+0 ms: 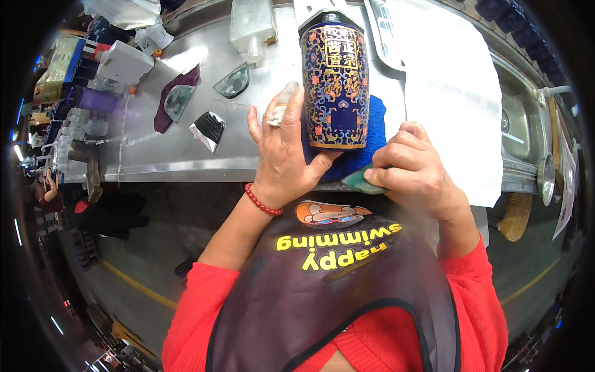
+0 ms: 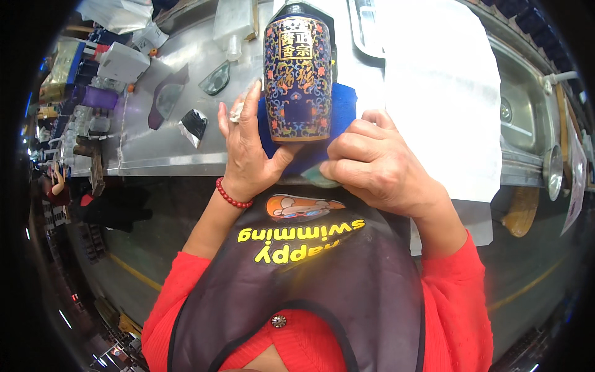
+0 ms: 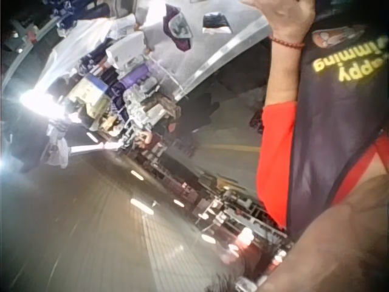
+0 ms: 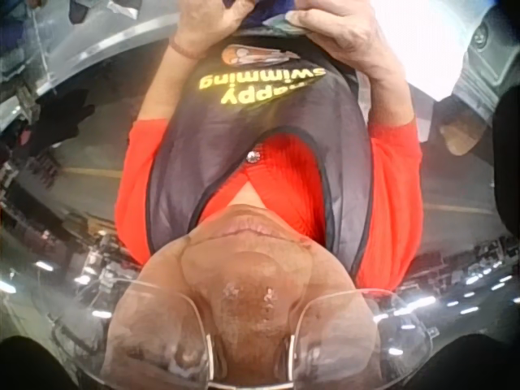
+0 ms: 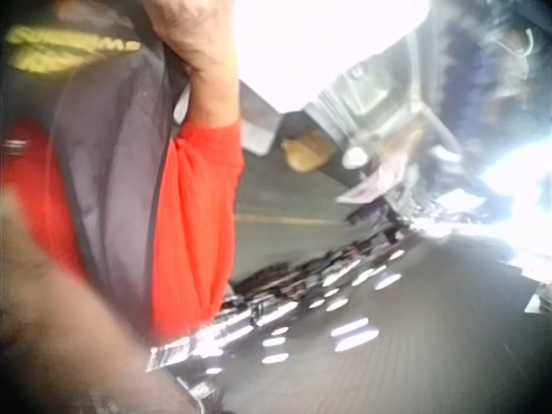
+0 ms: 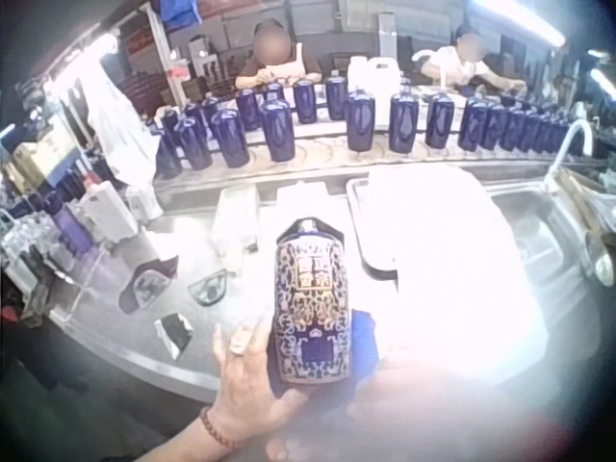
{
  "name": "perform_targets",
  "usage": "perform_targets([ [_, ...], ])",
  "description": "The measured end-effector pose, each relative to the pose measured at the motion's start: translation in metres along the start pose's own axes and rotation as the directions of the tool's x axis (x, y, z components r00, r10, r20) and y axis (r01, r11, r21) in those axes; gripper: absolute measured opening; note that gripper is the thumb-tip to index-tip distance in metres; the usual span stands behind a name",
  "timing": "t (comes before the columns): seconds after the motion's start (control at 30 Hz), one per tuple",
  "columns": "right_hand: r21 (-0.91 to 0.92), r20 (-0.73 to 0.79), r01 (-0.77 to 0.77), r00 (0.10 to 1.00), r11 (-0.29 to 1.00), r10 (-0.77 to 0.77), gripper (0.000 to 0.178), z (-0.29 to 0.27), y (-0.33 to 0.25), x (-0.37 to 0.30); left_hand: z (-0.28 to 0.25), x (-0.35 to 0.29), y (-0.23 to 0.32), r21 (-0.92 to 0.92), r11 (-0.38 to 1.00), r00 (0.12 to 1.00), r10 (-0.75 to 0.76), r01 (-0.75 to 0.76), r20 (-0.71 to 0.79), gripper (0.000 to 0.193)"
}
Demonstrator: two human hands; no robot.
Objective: The person applies decorative stickers to a dark blue cylindrical container, smoothing each sticker with a green tool and rotating the container to access different sides. The person then retrieves another container and continues applying stickers.
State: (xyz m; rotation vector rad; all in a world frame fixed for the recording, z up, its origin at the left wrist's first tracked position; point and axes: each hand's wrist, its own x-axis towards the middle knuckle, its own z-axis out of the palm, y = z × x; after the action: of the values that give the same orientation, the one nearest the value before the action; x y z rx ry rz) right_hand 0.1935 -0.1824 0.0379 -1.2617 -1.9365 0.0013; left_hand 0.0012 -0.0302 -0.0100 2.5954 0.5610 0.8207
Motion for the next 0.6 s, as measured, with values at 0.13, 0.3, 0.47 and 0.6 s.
perform_targets([
  [0.13, -0.131, -0.168, -0.122, 0.981, 0.984, 0.099, 0.023, 0.002, 0.001, 0.0, 0.002, 0.008, 0.003, 0.056, 0.997, 0.999, 0.045, -0.044, -0.019, 0.105],
  [0.3, 0.152, -0.067, -0.199, 0.975, 0.968, 0.211, 0.023, 0.007, -0.006, -0.007, 0.004, 0.007, -0.004, 0.017, 0.998, 0.997, 0.069, -0.068, -0.021, 0.104],
  [0.47, 0.327, -0.177, -0.489, 0.809, 0.809, 0.561, 0.024, 0.035, -0.006, -0.016, 0.0, 0.007, 0.0, 0.006, 0.999, 0.999, 0.044, -0.044, 0.004, 0.106],
  [0.6, 0.659, -0.161, -0.665, 0.33, 0.35, 0.93, 0.033, 0.049, -0.008, -0.025, -0.001, 0.01, 0.003, 0.059, 0.995, 0.997, 0.081, -0.08, -0.019, 0.109],
])
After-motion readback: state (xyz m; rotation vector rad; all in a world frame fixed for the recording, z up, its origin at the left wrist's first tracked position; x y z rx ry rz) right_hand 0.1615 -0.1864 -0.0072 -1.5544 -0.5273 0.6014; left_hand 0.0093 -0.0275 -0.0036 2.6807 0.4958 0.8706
